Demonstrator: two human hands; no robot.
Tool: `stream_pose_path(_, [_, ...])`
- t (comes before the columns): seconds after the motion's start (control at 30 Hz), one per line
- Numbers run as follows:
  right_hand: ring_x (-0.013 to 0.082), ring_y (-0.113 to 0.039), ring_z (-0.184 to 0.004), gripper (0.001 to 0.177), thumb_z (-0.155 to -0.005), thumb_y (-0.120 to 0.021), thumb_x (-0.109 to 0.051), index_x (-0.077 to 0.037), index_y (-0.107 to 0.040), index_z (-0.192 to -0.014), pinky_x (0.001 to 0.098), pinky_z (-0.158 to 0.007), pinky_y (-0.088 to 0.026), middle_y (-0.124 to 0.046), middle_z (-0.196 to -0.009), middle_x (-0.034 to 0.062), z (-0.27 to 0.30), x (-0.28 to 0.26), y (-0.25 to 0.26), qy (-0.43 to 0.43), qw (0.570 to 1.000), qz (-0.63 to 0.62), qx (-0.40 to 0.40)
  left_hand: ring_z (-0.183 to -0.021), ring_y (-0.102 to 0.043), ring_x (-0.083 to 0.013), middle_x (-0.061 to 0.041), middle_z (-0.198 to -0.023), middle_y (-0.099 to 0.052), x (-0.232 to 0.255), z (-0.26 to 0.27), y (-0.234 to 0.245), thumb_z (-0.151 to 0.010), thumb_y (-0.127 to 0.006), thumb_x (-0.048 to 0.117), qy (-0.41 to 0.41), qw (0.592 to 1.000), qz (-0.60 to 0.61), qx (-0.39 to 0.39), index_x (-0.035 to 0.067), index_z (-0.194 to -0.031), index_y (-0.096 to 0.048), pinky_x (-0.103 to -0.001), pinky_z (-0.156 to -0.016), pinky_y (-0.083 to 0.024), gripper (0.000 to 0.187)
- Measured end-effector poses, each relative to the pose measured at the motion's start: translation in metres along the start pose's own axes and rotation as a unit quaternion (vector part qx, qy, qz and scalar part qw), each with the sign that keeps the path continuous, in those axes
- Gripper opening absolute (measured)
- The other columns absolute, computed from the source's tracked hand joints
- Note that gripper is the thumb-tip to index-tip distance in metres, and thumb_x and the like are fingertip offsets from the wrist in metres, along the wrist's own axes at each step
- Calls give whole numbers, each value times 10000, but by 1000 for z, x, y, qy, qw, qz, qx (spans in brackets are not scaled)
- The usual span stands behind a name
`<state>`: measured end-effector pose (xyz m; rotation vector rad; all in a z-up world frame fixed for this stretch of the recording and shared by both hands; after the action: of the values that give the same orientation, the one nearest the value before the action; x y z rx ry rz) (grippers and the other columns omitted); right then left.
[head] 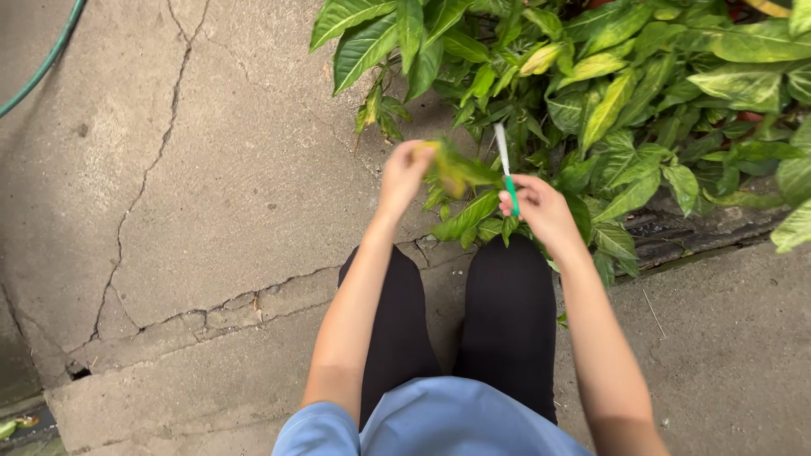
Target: Pruning dead or yellow leaves from potted plants using garden shears
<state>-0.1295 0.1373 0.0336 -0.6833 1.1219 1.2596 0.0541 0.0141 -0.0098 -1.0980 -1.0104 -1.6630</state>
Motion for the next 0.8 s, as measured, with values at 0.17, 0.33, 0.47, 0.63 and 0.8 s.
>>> stream_pose_path(0.17, [190,-592,-754,439,-874,-618,-213,18,-467,-1215,233,-657,-436,-597,-837,152,36,57,-31,1,988,-86,125,-912,-556,-245,-166,-1005,-571,-59,10,66,-869,-576,260,63,978,77,185,31,-1114,-537,-353,-783,-463,338])
stream_pose_path(0.33, [194,-589,-733,396,-870,-606,-177,24,-471,-1183,260,-677,-441,-593,-806,139,55,110,-69,-47,985,-108,124,-752,-537,-169,-124,-932,-555,-153,-18,98,-882,-564,180,71,962,143,222,3,-1078,-519,-226,-625,-472,268])
stream_pose_path(0.47, [216,-639,-749,438,-818,-668,-187,-20,-504,-1189,302,-733,-484,-632,-809,167,52,114,-89,-95,992,-80,19,-871,-502,-146,-88,-991,-526,-166,-20,104,-869,-602,220,46,947,139,284,38,-1102,-502,-244,-684,-465,312])
stream_pose_path(0.63, [137,-630,-681,467,-791,-703,-265,-40,-537,-1165,252,-683,-466,-662,-742,112,14,101,-108,-93,994,-3,-64,-1282,-262,-365,-193,-1344,-219,-145,-26,92,-807,-725,241,-123,876,-141,445,141,-1353,-323,-495,-1056,-244,685])
stream_pose_path(0.8, [138,-590,-604,428,-797,-704,-235,-42,-543,-1143,247,-639,-435,-641,-663,69,-69,82,-127,21,996,-30,-84,-1195,-393,-393,-207,-1220,-398,-88,-76,51,-853,-631,261,-219,910,-174,307,58,-1180,-500,-484,-1013,-308,407])
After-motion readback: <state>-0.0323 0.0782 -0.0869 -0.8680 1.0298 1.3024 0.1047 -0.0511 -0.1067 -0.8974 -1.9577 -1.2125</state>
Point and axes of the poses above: each hand's wrist, its own z-axis away from the middle knuckle, its own y-axis out of the back of the hand, x = y × z, the point moved 1 cm from there along -z, towards the middle knuckle
